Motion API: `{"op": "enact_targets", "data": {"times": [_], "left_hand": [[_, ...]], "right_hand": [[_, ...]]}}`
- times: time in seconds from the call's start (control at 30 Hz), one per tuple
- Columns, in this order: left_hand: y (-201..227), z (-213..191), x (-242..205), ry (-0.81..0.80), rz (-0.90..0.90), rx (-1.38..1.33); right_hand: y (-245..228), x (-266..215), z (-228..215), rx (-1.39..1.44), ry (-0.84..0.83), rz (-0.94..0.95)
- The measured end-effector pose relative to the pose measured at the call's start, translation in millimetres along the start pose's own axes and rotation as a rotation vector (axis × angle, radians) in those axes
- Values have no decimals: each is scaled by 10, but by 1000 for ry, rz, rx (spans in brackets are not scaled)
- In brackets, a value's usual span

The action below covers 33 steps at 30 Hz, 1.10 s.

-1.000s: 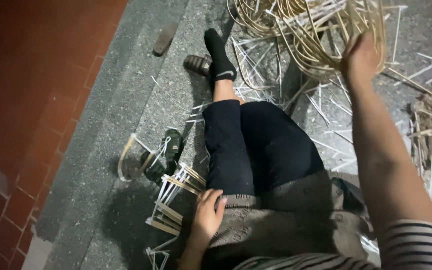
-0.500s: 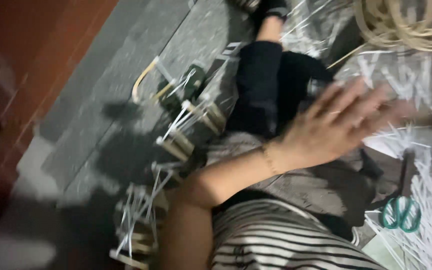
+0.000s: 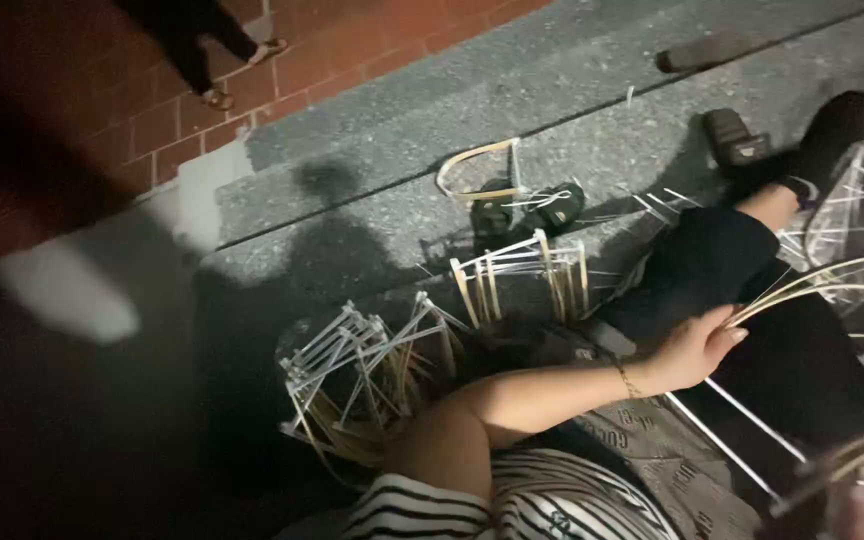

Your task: Assembling and securing wooden or bamboo strips into a frame structure using tape and scissors.

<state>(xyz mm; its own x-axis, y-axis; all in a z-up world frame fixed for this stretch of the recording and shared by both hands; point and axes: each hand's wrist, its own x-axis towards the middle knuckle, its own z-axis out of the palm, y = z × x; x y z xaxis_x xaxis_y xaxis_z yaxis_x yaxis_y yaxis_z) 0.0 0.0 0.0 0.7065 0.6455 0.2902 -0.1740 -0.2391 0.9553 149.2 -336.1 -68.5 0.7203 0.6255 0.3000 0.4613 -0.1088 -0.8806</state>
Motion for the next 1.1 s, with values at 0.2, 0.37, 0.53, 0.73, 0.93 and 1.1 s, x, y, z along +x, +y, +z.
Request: {"op": "enact_targets", "data": {"times": [0.2,0.37,0.53,0.73,0.93,1.1], "left_hand": [[-483,-42,-269,-147,-185,-70],[-229,-191,-263,-312,-400,-73],[412,-530,-106,-165,-756,-526],[477,-604,-61,-149,-847,-589],[531,-613,-62,-193,-769,-661],[403,-624,-105,-191,-747,-601]], "right_hand": [[-560,-236,554,-540,-1,199],[-1695,4,586,-708,24,384],[-2327,389,683,-555,34,416],[-2223,661,597,-497,88,382],[-2086,789,703,-580,48,362],[-2119,783,729,-537,65,368]]}}
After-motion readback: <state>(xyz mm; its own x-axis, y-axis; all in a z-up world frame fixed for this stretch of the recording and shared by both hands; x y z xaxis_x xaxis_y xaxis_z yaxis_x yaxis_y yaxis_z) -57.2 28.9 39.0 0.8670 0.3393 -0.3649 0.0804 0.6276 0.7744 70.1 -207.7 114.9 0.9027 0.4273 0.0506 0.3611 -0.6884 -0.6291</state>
